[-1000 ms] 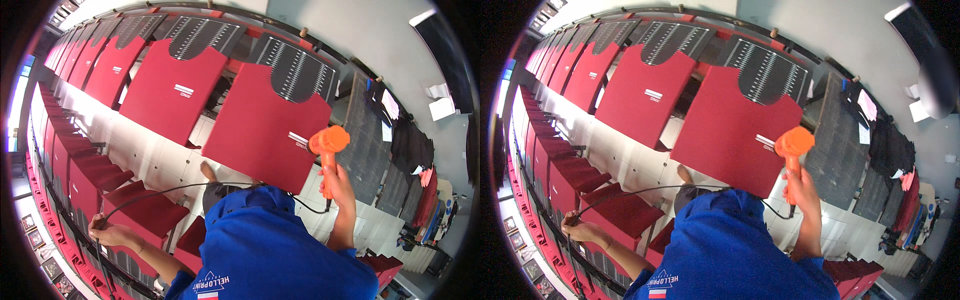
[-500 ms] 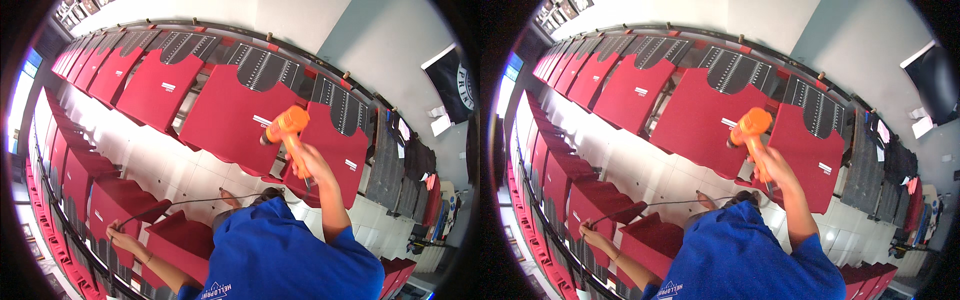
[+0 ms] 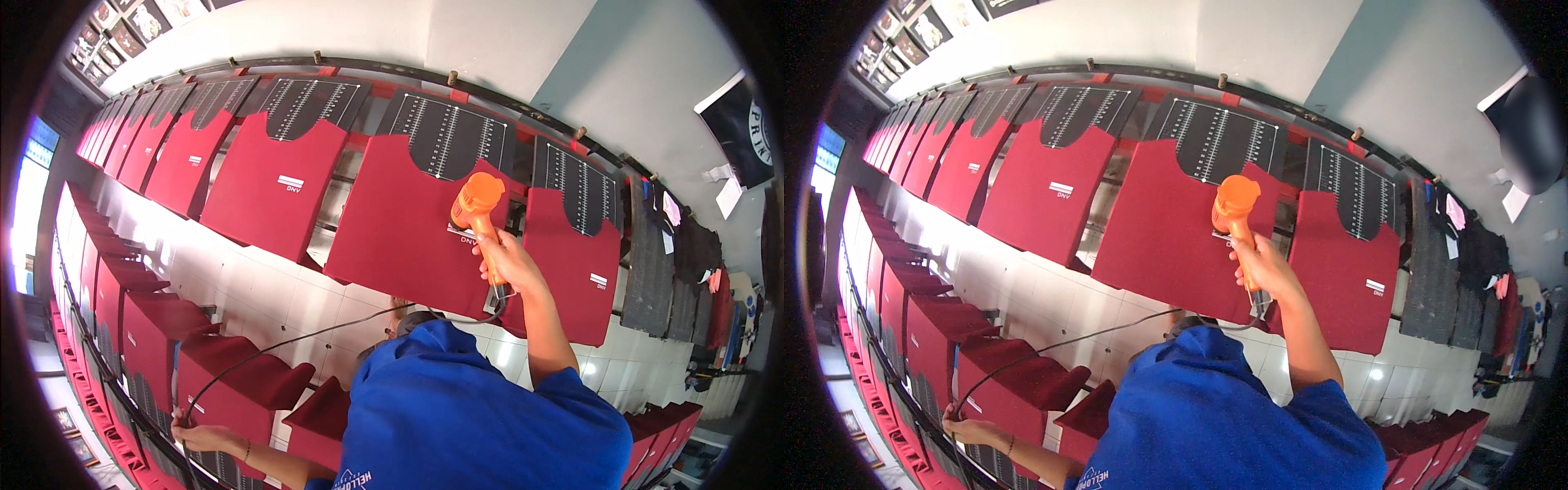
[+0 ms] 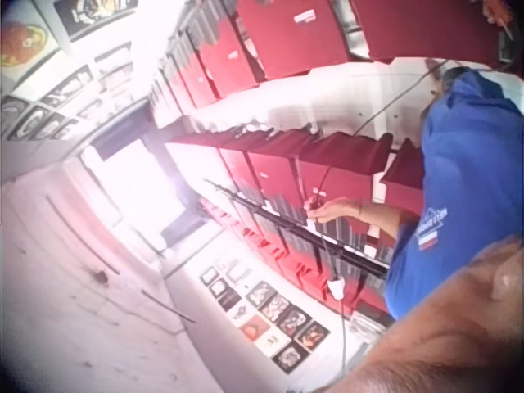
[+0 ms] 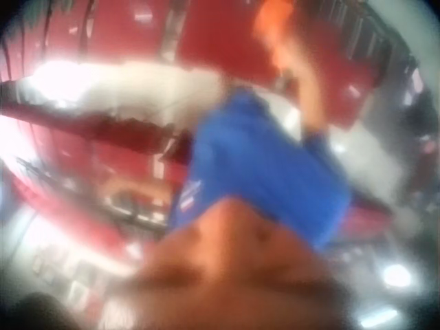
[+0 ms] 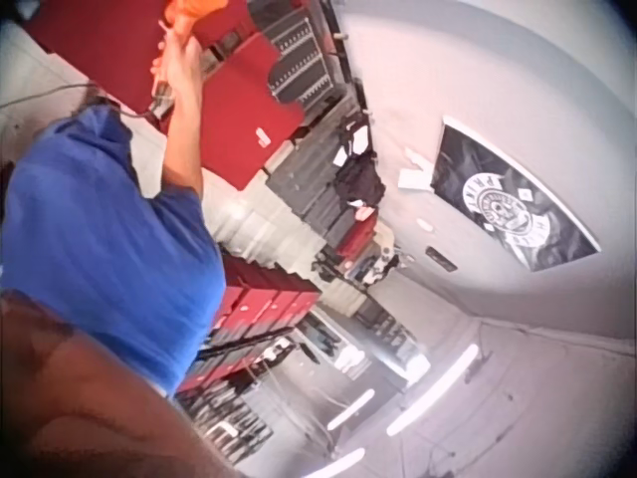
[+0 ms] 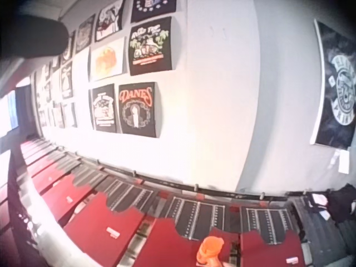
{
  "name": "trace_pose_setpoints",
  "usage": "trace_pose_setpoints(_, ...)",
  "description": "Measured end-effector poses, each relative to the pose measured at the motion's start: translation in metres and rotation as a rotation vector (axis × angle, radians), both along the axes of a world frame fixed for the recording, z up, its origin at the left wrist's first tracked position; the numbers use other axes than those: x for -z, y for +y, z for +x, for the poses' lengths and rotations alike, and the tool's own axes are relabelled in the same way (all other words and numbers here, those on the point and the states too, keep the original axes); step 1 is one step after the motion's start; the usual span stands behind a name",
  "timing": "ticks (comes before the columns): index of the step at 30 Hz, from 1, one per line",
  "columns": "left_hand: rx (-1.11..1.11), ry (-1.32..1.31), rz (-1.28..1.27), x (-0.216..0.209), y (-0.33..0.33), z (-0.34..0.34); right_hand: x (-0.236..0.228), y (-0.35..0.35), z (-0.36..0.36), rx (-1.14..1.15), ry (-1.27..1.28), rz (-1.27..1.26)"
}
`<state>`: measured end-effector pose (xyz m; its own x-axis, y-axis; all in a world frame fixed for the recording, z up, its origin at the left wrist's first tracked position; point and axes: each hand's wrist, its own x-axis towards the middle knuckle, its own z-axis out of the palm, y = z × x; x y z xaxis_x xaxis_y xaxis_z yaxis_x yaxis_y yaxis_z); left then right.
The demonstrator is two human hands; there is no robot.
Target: The person uses a heat gun to dry printed ink on maroon fabric panels mounted on printing boards, moving systematically down the row and occasionally adjusting the fabric by hand.
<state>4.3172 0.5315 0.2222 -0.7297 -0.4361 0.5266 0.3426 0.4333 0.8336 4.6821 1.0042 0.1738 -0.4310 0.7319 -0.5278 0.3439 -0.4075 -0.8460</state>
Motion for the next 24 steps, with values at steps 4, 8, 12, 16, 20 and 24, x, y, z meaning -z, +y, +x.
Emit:
trace_pose_setpoints(4,0.030,0.101,0.049,-0.024,0.033,-0.015,-0.010,0.006,0.000,-0.015,0.012,-0.047)
trace_pose_setpoints(8,0.092,0.131,0.090,-0.033,0.065,-0.020,-0.012,0.006,0.000,0.012,0.005,-0.056)
trace_pose_setpoints(12,0.151,0.207,0.134,-0.046,0.092,-0.026,-0.007,0.005,-0.003,0.040,0.021,-0.052)
trace_pose_setpoints(16,0.174,0.263,0.149,-0.056,0.105,-0.029,-0.011,0.008,0.004,0.028,0.008,-0.094)
trace_pose_setpoints(20,0.233,0.313,0.154,-0.065,0.105,-0.037,-0.011,0.004,0.012,0.063,0.011,-0.097)
trace_pose_setpoints(24,0.320,0.359,0.257,-0.073,0.102,-0.046,-0.008,-0.001,0.019,0.116,-0.004,-0.098)
